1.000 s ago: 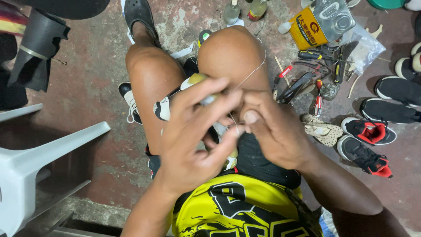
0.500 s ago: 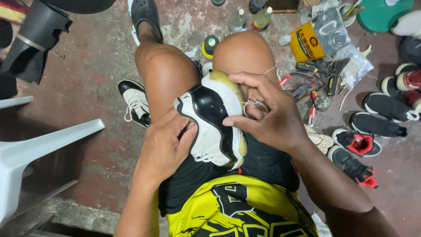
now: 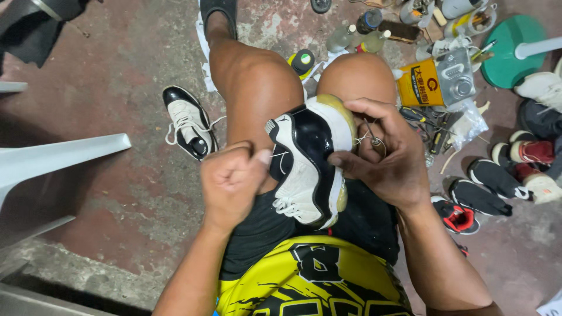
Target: The person sews the sole of a sneaker using a needle and thread, pulling the thread through the sole and tightening it with the assistance of another person's hands.
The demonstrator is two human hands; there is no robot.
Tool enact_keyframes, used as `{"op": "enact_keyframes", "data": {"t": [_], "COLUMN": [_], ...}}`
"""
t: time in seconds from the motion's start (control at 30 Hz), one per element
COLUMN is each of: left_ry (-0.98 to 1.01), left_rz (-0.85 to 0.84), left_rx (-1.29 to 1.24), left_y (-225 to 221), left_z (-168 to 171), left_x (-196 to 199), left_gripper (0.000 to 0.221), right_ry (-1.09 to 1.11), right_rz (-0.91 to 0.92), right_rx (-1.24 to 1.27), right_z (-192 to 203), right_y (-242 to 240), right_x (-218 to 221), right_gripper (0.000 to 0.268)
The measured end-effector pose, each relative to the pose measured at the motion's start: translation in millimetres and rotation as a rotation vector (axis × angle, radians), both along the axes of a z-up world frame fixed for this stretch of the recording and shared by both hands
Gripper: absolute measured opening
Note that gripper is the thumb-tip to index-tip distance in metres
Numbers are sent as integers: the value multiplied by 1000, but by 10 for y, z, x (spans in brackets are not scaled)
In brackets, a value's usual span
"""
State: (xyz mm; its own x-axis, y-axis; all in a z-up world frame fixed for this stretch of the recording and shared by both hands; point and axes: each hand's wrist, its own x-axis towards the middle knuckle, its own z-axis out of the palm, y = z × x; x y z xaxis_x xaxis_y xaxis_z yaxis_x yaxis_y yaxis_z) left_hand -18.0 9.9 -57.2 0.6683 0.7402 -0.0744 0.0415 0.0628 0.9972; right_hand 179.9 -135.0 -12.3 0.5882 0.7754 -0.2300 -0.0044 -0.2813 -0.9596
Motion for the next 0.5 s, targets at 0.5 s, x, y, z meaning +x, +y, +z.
{"op": "enact_keyframes", "data": {"t": [0.5], "left_ry": [-28], "left_rz": [483], "left_rx": [-476], "left_y": [697], "left_z": [-970], "left_x": [-1074], "left_gripper": [23], "right_ry": [-33], "right_rz": [-38], "right_rx": [10], "right_z": [-91], "right_y": [39], "right_x": [-47], "right_gripper": [71]}}
